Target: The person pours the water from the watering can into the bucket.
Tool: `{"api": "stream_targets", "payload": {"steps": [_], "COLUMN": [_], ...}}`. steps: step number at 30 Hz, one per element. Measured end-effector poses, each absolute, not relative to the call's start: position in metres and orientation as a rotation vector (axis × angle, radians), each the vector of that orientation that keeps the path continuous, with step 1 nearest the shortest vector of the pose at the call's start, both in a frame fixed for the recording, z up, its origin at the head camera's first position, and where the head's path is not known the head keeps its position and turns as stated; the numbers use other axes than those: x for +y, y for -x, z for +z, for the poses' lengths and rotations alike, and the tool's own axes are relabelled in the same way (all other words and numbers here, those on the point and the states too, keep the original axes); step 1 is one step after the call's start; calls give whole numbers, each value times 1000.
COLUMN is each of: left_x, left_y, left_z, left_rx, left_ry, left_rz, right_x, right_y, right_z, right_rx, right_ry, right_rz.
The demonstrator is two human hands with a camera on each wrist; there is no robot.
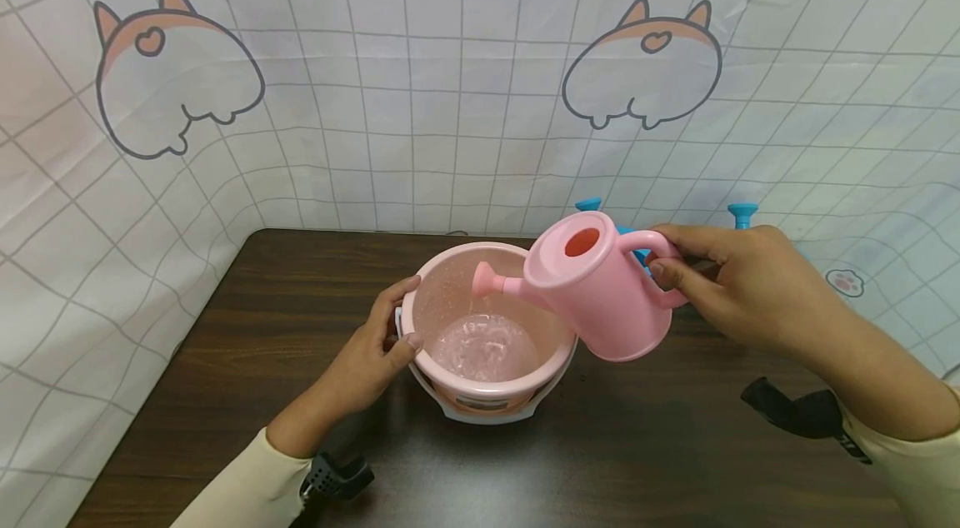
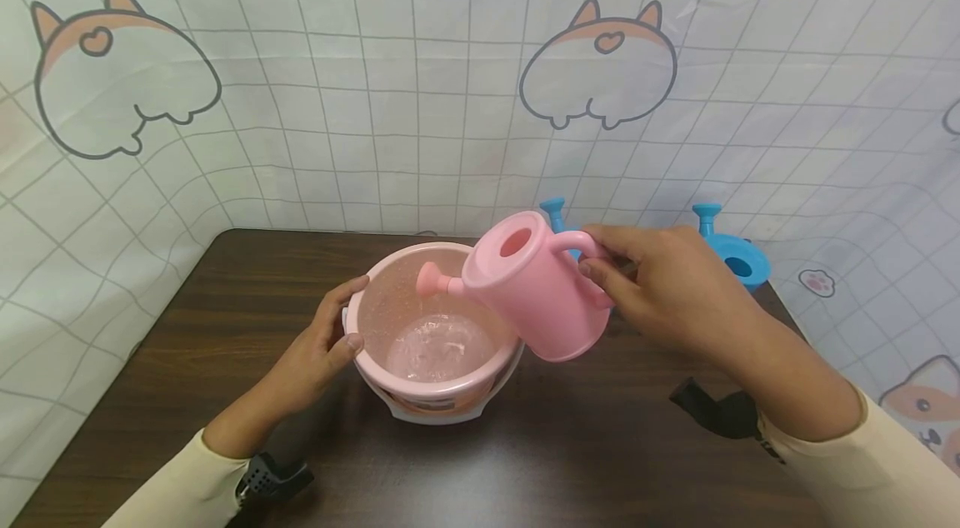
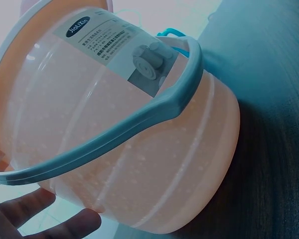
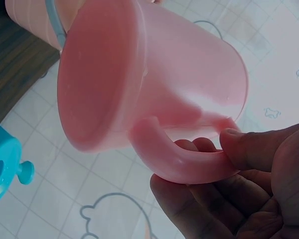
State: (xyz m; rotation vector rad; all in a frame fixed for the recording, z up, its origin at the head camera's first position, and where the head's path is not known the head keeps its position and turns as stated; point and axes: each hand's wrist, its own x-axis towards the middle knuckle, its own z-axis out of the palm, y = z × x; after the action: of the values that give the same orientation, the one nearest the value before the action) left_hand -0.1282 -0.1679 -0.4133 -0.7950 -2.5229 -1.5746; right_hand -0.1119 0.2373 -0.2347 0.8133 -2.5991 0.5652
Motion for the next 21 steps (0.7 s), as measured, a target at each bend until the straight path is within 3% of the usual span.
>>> {"api": "stream_targets", "payload": {"steps": [21], "left_x": [-168], "left_y": [129], "left_z": [-414], "left_rx": [-2517], "left_ry": [793], "left_rz": [-1583], "right_x": [236], "right_y": [112], "right_z": [-234], "right_rx": [-2604], "right_ry": [-809], "right_rz": [553]}}
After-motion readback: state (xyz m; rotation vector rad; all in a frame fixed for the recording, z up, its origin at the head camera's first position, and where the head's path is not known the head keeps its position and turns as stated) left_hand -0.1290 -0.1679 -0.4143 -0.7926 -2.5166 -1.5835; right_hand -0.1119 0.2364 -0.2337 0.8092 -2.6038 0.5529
